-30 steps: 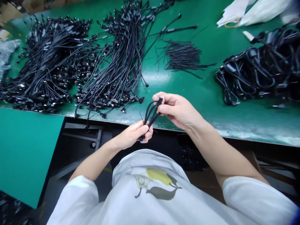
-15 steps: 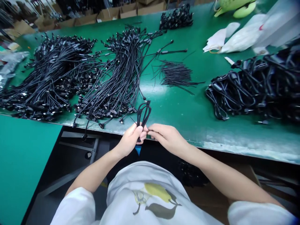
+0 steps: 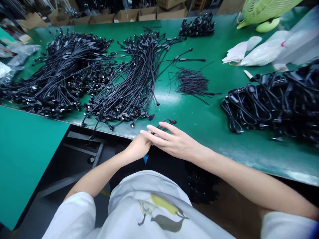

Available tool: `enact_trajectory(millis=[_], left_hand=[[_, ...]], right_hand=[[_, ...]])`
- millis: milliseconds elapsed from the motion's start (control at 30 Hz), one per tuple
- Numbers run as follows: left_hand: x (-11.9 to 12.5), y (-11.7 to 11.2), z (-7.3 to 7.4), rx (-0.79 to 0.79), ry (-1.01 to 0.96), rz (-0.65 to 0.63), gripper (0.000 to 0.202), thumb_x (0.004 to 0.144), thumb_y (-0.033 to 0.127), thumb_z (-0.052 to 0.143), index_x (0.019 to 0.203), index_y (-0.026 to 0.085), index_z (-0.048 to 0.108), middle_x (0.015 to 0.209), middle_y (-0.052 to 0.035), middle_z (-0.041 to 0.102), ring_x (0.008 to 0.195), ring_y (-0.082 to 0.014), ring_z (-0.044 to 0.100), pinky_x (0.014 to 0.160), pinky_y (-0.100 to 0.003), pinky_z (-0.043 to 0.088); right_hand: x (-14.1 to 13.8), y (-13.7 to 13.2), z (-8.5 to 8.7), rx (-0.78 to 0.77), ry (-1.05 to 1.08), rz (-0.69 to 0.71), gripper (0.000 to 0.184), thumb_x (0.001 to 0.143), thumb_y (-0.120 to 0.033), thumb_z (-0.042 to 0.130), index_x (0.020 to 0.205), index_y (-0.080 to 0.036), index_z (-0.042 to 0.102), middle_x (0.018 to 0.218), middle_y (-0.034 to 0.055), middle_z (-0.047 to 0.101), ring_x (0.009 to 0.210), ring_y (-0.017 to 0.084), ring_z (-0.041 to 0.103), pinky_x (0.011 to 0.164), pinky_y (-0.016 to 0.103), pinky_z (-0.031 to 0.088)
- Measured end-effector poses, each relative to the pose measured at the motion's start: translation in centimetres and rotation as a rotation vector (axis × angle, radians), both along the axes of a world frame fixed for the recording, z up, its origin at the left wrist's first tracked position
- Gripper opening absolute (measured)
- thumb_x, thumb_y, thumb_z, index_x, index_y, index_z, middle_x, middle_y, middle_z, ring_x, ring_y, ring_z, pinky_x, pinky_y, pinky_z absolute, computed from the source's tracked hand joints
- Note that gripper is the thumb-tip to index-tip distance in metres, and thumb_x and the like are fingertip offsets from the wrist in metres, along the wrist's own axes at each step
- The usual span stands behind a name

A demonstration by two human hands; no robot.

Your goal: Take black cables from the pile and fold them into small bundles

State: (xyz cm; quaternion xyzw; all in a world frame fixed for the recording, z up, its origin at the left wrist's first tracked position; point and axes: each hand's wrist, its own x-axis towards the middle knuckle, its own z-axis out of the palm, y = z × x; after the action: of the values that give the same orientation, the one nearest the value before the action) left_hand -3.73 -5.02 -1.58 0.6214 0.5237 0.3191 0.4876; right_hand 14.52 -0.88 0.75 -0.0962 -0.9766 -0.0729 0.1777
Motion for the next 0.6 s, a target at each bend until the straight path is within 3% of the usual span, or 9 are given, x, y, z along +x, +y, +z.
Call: enact_trajectory(millis=[67, 167, 300, 467, 600], left_hand=[[-0.4, 0.1, -0.1, -0.156, -0.077, -0.07, 0.022, 0.089, 0.03, 0.05, 0.07, 0.019, 0.05, 0.061, 0.0016, 0.046, 0.062, -0.0138, 0.043, 0.06, -0.026, 0.036], [-0.9, 0.1, -0.1, -0.385, -0.333, -0.158, 0.027, 0.088, 0.043, 0.054, 0.08, 0.018, 0.052, 0.061, 0.004, 0.043, 0.056, -0.0106, 0.038, 0.054, -0.024, 0.032], [-1.0, -0.2, 0.4, -0.359, -0.454, -0.142, 0.024, 0.086, 0.039, 0.059, 0.08, 0.016, 0.055, 0.061, 0.0037, 0.046, 0.058, -0.0101, 0.04, 0.058, -0.025, 0.032], [-0.5, 0.0, -0.4, -0.451, -0.63, -0.113, 0.02, 0.079, 0.032, 0.064, 0.072, 0.015, 0.055, 0.06, 0.0032, 0.047, 0.053, -0.0084, 0.039, 0.055, -0.026, 0.029], [-1.0, 0.6, -1.3, -0.536, -0.733, -0.117, 0.028, 0.073, 0.037, 0.074, 0.072, 0.015, 0.056, 0.066, 0.0023, 0.051, 0.052, -0.007, 0.039, 0.054, -0.026, 0.025]], right_hand=[[0.0, 0.3, 0.7, 0.034, -0.07, 0.068, 0.031, 0.096, -0.008, 0.036, 0.105, -0.019, 0.063, 0.113, 0.0062, 0.065, 0.112, 0.02, 0.055, 0.099, 0.04, 0.042], [0.0, 0.4, 2.0, 0.067, -0.105, 0.112, 0.025, 0.098, -0.013, 0.041, 0.09, -0.019, 0.063, 0.092, 0.0062, 0.066, 0.088, 0.018, 0.058, 0.085, 0.035, 0.046], [0.0, 0.1, 2.6, 0.177, -0.085, 0.146, 0.023, 0.097, -0.014, 0.042, 0.091, -0.016, 0.064, 0.083, 0.0072, 0.063, 0.077, 0.018, 0.055, 0.076, 0.035, 0.044], [-0.4, -0.3, 1.1, 0.364, -0.123, 0.103, 0.041, 0.088, -0.002, 0.032, 0.108, -0.009, 0.067, 0.101, 0.016, 0.065, 0.084, 0.025, 0.056, 0.077, 0.042, 0.045], [-0.9, 0.0, 1.4, 0.444, -0.142, 0.124, 0.044, 0.081, 0.001, 0.033, 0.098, -0.01, 0.072, 0.094, 0.0184, 0.063, 0.079, 0.028, 0.053, 0.071, 0.043, 0.044]])
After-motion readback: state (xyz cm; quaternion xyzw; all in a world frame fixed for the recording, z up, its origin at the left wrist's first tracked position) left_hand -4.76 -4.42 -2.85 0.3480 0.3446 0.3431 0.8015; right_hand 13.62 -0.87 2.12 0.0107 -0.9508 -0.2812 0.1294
